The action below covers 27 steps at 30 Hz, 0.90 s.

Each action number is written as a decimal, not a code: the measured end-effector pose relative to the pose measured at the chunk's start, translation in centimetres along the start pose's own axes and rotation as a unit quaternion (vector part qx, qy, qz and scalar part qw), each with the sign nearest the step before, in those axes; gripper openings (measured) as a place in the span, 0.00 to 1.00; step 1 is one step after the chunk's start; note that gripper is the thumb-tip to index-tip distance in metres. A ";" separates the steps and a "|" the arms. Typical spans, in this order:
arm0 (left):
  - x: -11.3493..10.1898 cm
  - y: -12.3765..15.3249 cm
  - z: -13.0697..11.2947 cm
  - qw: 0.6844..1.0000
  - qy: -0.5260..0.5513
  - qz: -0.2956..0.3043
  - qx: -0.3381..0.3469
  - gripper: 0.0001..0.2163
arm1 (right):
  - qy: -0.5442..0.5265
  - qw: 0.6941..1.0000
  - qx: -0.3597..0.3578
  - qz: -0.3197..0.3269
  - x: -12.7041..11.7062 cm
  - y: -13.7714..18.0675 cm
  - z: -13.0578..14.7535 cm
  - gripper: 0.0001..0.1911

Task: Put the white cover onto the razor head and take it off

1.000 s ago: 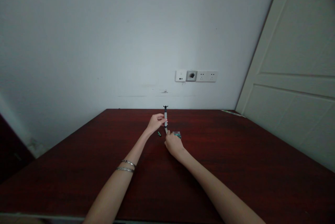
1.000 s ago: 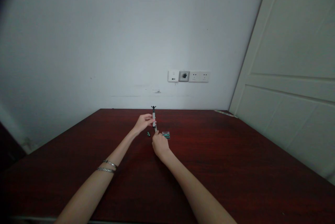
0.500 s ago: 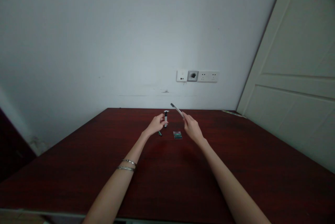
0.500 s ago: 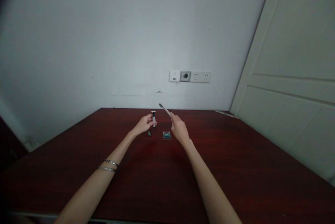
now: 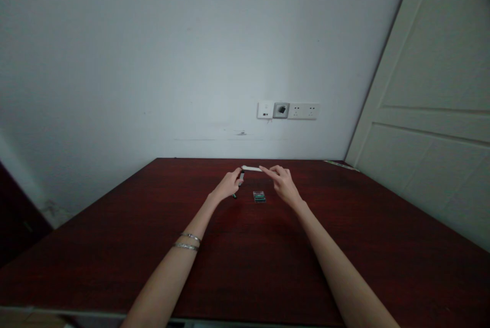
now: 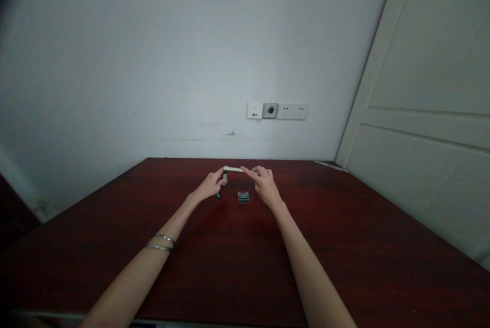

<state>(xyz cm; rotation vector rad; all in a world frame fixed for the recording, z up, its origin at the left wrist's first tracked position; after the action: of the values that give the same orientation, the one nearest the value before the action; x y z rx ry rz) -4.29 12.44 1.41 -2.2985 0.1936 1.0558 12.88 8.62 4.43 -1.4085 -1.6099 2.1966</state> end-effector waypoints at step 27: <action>0.4 0.2 0.5 1.000 -0.014 -0.004 -0.021 0.06 | 0.044 0.997 0.042 -0.049 0.4 1.3 -1.7 0.32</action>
<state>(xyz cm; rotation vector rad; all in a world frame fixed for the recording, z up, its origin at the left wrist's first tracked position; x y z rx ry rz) -4.41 12.66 0.76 -2.3186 0.1518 1.0973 14.41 9.49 3.10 -1.3530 -1.5055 2.0913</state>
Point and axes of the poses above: each hand's wrist, its own y-axis away from the middle knuckle, its own x-axis out of the palm, z = x × y, the point moved 9 cm from there along -y, towards the middle knuckle
